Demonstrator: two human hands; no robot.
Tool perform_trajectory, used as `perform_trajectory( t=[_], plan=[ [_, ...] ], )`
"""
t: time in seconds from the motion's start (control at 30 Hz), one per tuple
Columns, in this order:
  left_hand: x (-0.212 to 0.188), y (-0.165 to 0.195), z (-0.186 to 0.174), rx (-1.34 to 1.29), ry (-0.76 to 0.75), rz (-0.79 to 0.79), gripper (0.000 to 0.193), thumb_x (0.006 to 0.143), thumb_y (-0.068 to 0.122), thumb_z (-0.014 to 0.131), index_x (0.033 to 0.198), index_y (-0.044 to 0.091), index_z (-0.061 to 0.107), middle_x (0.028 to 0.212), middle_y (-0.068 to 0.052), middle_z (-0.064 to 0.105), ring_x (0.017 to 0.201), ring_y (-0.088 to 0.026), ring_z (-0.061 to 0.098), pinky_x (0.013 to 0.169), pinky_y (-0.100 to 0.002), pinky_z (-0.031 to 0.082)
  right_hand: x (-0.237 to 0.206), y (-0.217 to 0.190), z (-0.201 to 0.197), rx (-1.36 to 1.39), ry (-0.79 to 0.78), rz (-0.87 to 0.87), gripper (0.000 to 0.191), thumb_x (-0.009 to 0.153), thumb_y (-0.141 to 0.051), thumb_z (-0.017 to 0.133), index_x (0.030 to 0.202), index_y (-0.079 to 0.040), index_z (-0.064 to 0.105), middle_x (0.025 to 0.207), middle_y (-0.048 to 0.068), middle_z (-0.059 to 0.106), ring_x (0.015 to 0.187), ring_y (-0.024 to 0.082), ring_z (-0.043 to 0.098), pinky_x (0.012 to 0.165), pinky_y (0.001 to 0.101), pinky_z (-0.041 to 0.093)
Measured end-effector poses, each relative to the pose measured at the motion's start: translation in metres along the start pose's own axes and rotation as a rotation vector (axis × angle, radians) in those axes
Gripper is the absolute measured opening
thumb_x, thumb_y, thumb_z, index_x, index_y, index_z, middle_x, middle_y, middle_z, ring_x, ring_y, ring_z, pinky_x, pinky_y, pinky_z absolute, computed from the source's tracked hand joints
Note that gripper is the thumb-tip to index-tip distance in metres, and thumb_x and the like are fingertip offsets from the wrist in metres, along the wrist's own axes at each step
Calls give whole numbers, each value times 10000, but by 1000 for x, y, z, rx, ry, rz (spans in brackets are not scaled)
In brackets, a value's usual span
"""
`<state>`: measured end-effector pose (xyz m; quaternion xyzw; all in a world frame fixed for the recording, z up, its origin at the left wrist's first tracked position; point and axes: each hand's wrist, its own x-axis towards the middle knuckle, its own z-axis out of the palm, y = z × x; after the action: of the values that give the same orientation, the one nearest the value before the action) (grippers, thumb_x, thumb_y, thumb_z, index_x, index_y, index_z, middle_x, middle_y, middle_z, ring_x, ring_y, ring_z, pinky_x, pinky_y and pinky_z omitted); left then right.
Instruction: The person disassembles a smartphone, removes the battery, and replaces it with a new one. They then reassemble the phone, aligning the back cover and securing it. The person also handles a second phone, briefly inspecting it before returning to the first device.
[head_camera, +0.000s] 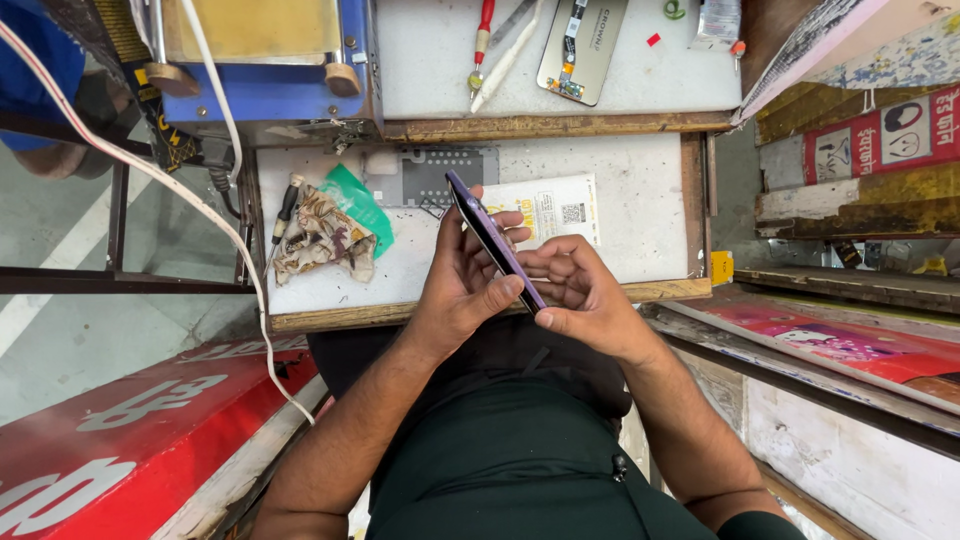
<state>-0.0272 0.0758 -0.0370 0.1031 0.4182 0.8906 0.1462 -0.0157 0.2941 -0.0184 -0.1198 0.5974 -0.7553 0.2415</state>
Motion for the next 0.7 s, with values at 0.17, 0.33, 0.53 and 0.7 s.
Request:
perform_trajectory(
  t=[0.17, 0.33, 0.53, 0.7],
  plan=[
    [2, -3, 1, 19, 31, 41, 1055, 932, 220, 839, 1672, 165, 89, 1529, -182, 448, 1445, -275, 496, 1209, -423, 480, 0, 6, 4, 60, 0, -45, 616, 953, -175, 815, 1407, -77, 409, 1493, 223, 539, 1435, 309, 537, 1255, 508, 431],
    [6, -4, -5, 8, -18, 34, 1077, 913, 228, 842, 1687, 160, 96, 1513, -176, 451, 1417, -275, 514, 1188, -418, 490, 0, -5, 12, -105, -20, -80, 690, 942, -154, 795, 1502, -41, 409, 1499, 186, 520, 1446, 286, 524, 1256, 466, 428],
    [13, 4, -4, 324, 91, 75, 1085, 907, 292, 831, 1672, 60, 97, 1496, -195, 486, 1383, -270, 557, 1179, -406, 500, -5, -4, 19, -506, 50, -19, 609, 954, -198, 744, 1475, -4, 496, 1378, 170, 654, 1311, 260, 643, 1121, 396, 523],
    [13, 19, 2, 716, 165, 12, 1127, 853, 294, 842, 1663, 46, 100, 1452, -221, 578, 1307, -289, 655, 1103, -414, 560, 3, 10, 10, -241, 316, 13, 436, 1056, -190, 615, 1451, -9, 577, 1217, 151, 686, 1057, 211, 647, 935, 343, 602]
  ],
)
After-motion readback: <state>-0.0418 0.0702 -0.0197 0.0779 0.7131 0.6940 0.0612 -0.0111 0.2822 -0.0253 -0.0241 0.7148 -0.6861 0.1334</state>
